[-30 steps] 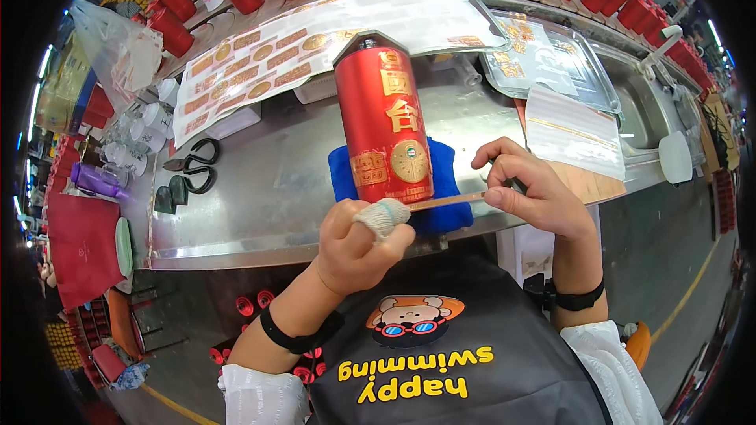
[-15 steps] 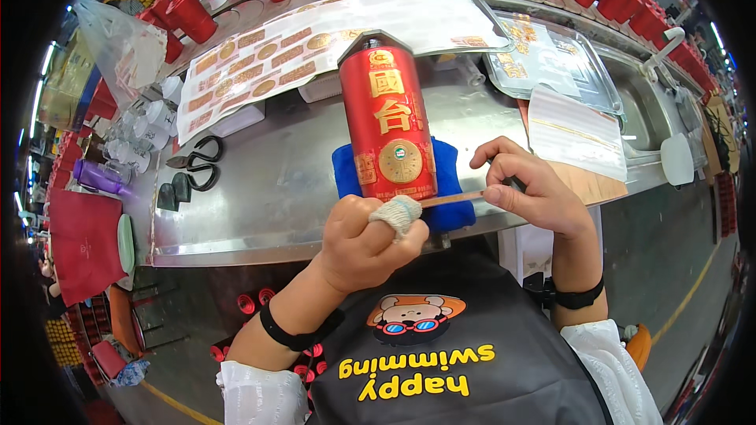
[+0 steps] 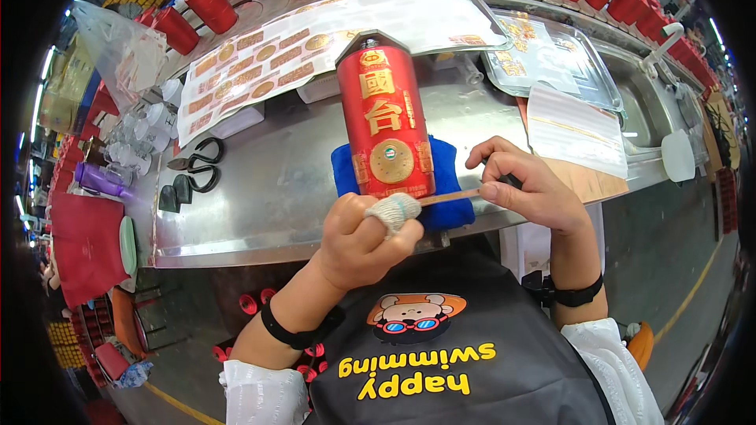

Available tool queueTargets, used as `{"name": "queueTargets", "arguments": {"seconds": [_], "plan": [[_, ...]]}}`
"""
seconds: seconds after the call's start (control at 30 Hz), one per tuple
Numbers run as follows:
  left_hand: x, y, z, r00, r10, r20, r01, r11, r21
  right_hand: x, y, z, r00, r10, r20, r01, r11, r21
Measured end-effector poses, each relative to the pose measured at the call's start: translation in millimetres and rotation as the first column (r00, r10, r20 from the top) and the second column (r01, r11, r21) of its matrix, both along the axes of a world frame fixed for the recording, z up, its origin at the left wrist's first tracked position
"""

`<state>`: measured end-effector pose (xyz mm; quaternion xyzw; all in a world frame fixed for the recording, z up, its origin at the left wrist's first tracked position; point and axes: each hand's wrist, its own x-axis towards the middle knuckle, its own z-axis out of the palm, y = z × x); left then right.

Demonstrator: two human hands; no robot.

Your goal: Applying adhesive labels to red metal canisters and smoothing them using a scraper tool on a manufacturing line.

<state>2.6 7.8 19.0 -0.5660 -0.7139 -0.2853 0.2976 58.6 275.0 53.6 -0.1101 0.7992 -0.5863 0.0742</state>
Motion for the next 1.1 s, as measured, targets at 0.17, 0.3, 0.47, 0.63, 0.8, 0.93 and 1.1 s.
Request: {"name": "queueTargets", "arguments": {"seconds": [0.17,0.3,0.47,0.63,0.8,0.93,1.1], "plan": [[5,-3,-18,0.985,0.081,0.152,-0.11,0.976,0.19,-3,-2,-5,0.994,0.049,-0.1,-0.044,0.998,0.045],[1,2,-1,0.999,0.014,0.044,-0.015,0.999,0.036,-2,0,-8,0.999,0.031,-0.03,-0.031,0.999,-0.008],[3,-6,-16,0.987,0.009,0.159,-0.032,0.989,0.146,-4,-6,-4,0.998,0.028,-0.058,-0.029,1.0,-0.003],[5,1,-5,0.995,0.055,0.085,-0.063,0.993,0.096,-4,-4,-4,0.999,0.024,0.036,-0.024,1.0,-0.012],[0,-5,-12,0.995,0.065,0.073,-0.073,0.991,0.112,-5,-6,-3,0.999,0.033,0.021,-0.032,0.999,-0.027],[6,-3,-16,0.979,0.026,0.203,-0.068,0.977,0.204,-6,-9,1,0.997,0.053,0.063,-0.051,0.998,-0.043],[3,-1,-3,0.996,0.035,0.083,-0.039,0.998,0.044,-6,-7,-8,0.999,0.051,0.007,-0.051,0.998,-0.022]]}}
